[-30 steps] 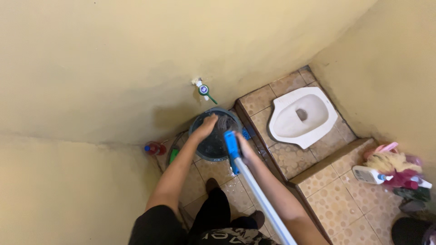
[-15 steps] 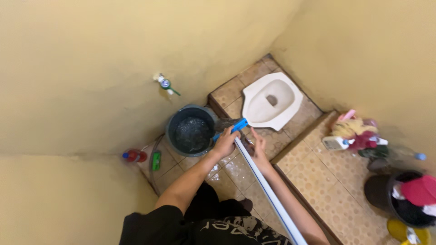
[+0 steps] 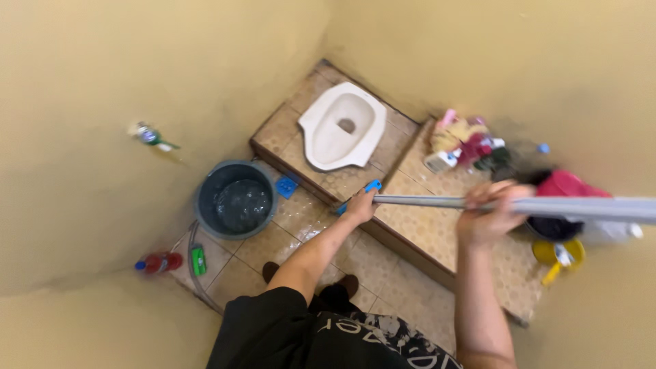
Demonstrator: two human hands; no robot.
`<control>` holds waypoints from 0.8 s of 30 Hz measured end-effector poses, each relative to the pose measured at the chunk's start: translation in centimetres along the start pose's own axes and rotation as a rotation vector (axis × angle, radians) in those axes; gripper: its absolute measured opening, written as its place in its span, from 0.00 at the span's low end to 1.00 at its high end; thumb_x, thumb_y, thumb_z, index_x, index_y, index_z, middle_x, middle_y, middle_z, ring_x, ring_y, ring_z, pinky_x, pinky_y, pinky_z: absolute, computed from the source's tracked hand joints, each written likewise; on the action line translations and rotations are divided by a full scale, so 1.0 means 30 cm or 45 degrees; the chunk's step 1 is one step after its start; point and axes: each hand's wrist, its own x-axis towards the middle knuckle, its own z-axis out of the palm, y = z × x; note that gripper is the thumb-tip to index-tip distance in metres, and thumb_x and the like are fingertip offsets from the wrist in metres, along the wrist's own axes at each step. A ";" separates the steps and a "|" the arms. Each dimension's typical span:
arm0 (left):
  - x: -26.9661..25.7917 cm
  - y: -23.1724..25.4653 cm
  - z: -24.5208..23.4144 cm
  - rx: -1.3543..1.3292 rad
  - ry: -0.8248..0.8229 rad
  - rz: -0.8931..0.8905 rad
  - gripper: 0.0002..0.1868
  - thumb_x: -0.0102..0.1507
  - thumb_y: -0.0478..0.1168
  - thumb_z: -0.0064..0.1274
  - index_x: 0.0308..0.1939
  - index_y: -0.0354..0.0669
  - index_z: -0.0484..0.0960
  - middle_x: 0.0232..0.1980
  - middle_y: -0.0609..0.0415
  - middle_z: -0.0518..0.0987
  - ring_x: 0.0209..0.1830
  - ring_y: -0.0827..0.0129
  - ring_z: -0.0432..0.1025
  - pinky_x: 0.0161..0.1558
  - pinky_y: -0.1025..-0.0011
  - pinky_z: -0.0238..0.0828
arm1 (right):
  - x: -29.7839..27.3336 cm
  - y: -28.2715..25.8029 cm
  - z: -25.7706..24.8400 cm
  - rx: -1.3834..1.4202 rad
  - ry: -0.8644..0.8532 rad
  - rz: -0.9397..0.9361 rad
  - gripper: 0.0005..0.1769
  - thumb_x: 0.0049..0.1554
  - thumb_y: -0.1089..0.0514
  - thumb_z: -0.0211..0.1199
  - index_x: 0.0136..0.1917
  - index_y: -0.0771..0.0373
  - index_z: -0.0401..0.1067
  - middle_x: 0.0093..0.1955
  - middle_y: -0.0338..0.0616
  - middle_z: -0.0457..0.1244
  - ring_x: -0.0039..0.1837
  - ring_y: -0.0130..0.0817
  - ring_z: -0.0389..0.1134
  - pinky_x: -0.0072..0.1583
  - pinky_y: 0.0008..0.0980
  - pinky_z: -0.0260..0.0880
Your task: The person mops the floor in a bathroom by dipping a mop into a bucket of water and wiping the tiled floor surface.
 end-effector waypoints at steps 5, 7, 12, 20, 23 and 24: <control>0.047 0.229 0.137 -0.105 -0.092 0.181 0.24 0.65 0.55 0.58 0.61 0.51 0.75 0.59 0.39 0.76 0.58 0.42 0.72 0.57 0.51 0.70 | 0.190 -0.167 -0.146 -0.031 0.249 -0.120 0.24 0.72 0.46 0.61 0.42 0.59 0.55 0.29 0.39 0.50 0.27 0.27 0.50 0.28 0.28 0.50; 0.062 0.325 0.155 -0.185 -0.020 0.267 0.20 0.65 0.53 0.54 0.61 0.59 0.77 0.61 0.41 0.76 0.57 0.45 0.73 0.55 0.52 0.72 | 0.190 -0.236 -0.211 -0.039 0.223 -0.216 0.24 0.72 0.45 0.61 0.42 0.59 0.55 0.31 0.40 0.50 0.27 0.27 0.49 0.28 0.27 0.49; 0.126 0.533 0.173 -0.071 -0.034 0.349 0.23 0.62 0.48 0.59 0.61 0.63 0.77 0.69 0.39 0.69 0.64 0.41 0.67 0.60 0.51 0.67 | 0.198 -0.313 -0.389 0.005 0.308 -0.351 0.20 0.70 0.49 0.61 0.45 0.58 0.55 0.32 0.38 0.51 0.30 0.27 0.52 0.30 0.26 0.54; 0.055 0.745 0.369 -0.182 -0.246 0.793 0.39 0.55 0.43 0.64 0.70 0.57 0.69 0.73 0.40 0.68 0.74 0.38 0.61 0.70 0.55 0.61 | 0.179 -0.471 -0.597 -0.394 0.283 -0.133 0.17 0.72 0.55 0.63 0.50 0.61 0.56 0.38 0.44 0.55 0.36 0.35 0.58 0.40 0.34 0.66; 0.001 0.814 0.425 -0.305 -0.355 0.857 0.40 0.53 0.44 0.67 0.69 0.52 0.69 0.68 0.37 0.69 0.70 0.39 0.62 0.68 0.54 0.60 | 0.138 -0.501 -0.609 -0.305 0.276 -0.090 0.18 0.70 0.50 0.61 0.46 0.59 0.56 0.33 0.41 0.52 0.31 0.30 0.54 0.35 0.29 0.60; -0.003 0.837 0.438 -0.288 -0.320 0.771 0.36 0.54 0.46 0.68 0.64 0.51 0.70 0.63 0.41 0.72 0.65 0.44 0.67 0.64 0.55 0.64 | 0.128 -0.505 -0.608 -0.228 0.268 -0.078 0.19 0.70 0.48 0.59 0.46 0.59 0.56 0.32 0.39 0.51 0.30 0.29 0.53 0.34 0.27 0.57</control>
